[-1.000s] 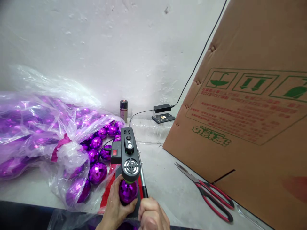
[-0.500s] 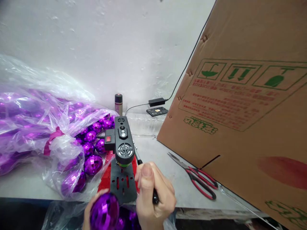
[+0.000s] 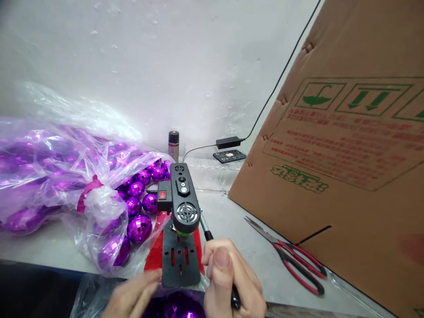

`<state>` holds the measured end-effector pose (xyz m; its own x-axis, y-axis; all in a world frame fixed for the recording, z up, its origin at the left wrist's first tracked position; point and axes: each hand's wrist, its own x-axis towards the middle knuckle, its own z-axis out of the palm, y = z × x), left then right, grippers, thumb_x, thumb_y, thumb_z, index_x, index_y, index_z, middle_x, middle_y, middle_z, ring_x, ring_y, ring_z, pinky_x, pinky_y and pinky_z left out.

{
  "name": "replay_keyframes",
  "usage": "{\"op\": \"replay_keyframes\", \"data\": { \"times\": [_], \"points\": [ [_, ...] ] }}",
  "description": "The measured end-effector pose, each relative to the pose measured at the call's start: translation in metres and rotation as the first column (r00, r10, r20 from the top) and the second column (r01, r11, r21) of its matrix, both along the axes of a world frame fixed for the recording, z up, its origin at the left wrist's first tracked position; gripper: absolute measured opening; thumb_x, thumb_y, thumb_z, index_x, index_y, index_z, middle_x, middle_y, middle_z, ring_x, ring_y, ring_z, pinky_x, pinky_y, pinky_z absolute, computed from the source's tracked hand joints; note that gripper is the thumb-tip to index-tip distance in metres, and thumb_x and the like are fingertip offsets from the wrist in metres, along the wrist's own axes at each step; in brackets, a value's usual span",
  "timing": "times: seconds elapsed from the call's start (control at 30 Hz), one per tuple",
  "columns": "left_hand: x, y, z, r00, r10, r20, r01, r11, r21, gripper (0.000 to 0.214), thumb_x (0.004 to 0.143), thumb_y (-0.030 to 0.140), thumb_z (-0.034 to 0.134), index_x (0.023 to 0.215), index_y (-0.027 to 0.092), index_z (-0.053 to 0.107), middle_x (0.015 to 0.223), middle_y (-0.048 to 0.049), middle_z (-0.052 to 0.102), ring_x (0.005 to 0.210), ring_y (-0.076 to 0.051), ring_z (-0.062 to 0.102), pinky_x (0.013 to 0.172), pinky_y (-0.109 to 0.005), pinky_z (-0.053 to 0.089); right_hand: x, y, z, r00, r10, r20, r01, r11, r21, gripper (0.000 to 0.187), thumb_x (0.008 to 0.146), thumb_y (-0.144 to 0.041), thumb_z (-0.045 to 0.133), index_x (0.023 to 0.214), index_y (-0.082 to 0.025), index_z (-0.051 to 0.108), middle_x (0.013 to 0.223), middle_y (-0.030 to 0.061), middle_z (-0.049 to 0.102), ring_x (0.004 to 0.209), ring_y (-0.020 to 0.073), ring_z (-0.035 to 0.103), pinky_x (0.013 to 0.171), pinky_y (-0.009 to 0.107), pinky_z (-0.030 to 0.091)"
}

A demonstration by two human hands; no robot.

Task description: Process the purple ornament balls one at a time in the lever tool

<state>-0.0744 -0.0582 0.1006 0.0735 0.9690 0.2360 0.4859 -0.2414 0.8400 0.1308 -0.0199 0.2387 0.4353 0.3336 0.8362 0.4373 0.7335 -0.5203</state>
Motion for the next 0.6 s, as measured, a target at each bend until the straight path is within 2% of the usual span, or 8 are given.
{"op": "replay_keyframes", "data": {
  "times": [0.03, 0.1, 0.17, 0.23, 0.33, 0.47, 0.53, 0.6],
  "points": [
    [-0.006, 0.017, 0.011, 0.994, -0.041, -0.098, 0.048, 0.996, 0.072, 0.04, 0.114, 0.058, 0.06, 0.124, 0.032, 0.089, 0.131, -0.009, 0.09, 0.121, -0.03, 0.087, 0.107, -0.041, 0.073, -0.001, 0.0, 0.0, 1.0, -0.002, -0.003, 0.002, 1.0, 0.004, 0.05, 0.114, -0.014, 0.065, 0.066, -0.019, 0.052, 0.059, -0.0067, 0.047, 0.049, 0.0051, 0.047, 0.05, 0.024, 0.035],
    [-0.012, 0.055, 0.036, 0.905, 0.19, -0.38, -0.128, 0.975, 0.182, 0.049, 0.118, 0.04, 0.042, 0.129, 0.023, 0.086, 0.135, -0.0171, 0.089, 0.124, -0.033, 0.087, 0.107, -0.046, 0.072, -0.002, 0.0, 0.0, 1.0, -0.012, -0.021, 0.012, 1.0, 0.003, 0.052, 0.114, -0.015, 0.064, 0.065, -0.019, 0.049, 0.058, -0.0067, 0.043, 0.05, 0.006, 0.048, 0.05, 0.024, 0.035],
    [-0.01, 0.09, 0.06, 0.677, 0.277, -0.681, -0.327, 0.943, 0.059, 0.047, 0.117, 0.033, 0.04, 0.129, 0.014, 0.082, 0.116, -0.023, 0.09, 0.106, -0.038, 0.089, 0.087, -0.047, 0.073, -0.001, -0.001, -0.001, 1.0, -0.01, -0.007, 0.01, 1.0, 0.006, 0.051, 0.114, -0.013, 0.063, 0.065, -0.019, 0.05, 0.058, -0.0062, 0.046, 0.049, 0.0065, 0.049, 0.05, 0.024, 0.036],
    [-0.003, 0.113, 0.074, 0.598, 0.247, -0.762, -0.372, 0.928, 0.009, 0.046, 0.117, 0.039, 0.046, 0.117, 0.009, 0.081, 0.093, -0.0242, 0.087, 0.091, -0.042, 0.088, 0.078, -0.046, 0.07, 0.001, -0.003, -0.003, 1.0, 0.008, 0.025, -0.008, 1.0, -0.011, 0.047, 0.113, -0.01, 0.061, 0.067, -0.019, 0.054, 0.06, -0.0053, 0.053, 0.049, 0.0067, 0.051, 0.049, 0.024, 0.037],
    [0.005, 0.119, 0.074, 0.605, 0.183, -0.775, -0.299, 0.954, -0.008, 0.045, 0.111, 0.053, 0.064, 0.11, 0.011, 0.08, 0.087, -0.0224, 0.085, 0.1, -0.045, 0.086, 0.095, -0.051, 0.066, 0.004, -0.005, -0.005, 0.997, 0.043, 0.06, -0.041, 0.999, -0.031, 0.043, 0.112, -0.007, 0.06, 0.071, -0.019, 0.057, 0.064, -0.0036, 0.059, 0.05, 0.0065, 0.053, 0.048, 0.023, 0.036],
    [0.001, 0.105, 0.064, 0.684, 0.101, -0.722, -0.167, 0.986, -0.021, 0.058, 0.101, 0.054, 0.075, 0.141, 0.012, 0.075, 0.118, -0.0256, 0.089, 0.119, -0.048, 0.084, 0.115, -0.064, 0.058, 0.003, -0.005, 0.0, 0.998, 0.031, 0.058, -0.031, 1.0, -0.007, 0.046, 0.113, -0.006, 0.057, 0.07, -0.02, 0.051, 0.062, -0.0052, 0.054, 0.049, 0.0055, 0.05, 0.049, 0.023, 0.036],
    [-0.005, 0.096, 0.061, 0.824, 0.156, -0.545, -0.189, 0.982, -0.006, 0.068, 0.098, 0.056, 0.072, 0.153, 0.015, 0.069, 0.136, -0.0237, 0.086, 0.125, -0.046, 0.083, 0.115, -0.064, 0.06, 0.002, -0.004, 0.006, 0.998, 0.035, 0.047, -0.033, 0.999, -0.033, 0.047, 0.114, -0.007, 0.058, 0.069, -0.02, 0.049, 0.061, -0.0059, 0.051, 0.05, 0.0055, 0.051, 0.05, 0.023, 0.037],
    [-0.009, 0.084, 0.059, 0.93, 0.288, -0.229, -0.299, 0.954, -0.017, 0.076, 0.096, 0.064, 0.071, 0.158, 0.02, 0.066, 0.148, -0.0195, 0.082, 0.133, -0.043, 0.081, 0.115, -0.06, 0.064, 0.002, -0.003, 0.011, 0.998, 0.051, 0.046, -0.047, 0.996, -0.074, 0.047, 0.114, -0.009, 0.058, 0.07, -0.02, 0.048, 0.061, -0.0062, 0.049, 0.051, 0.0054, 0.051, 0.051, 0.023, 0.038]
  ]
}}
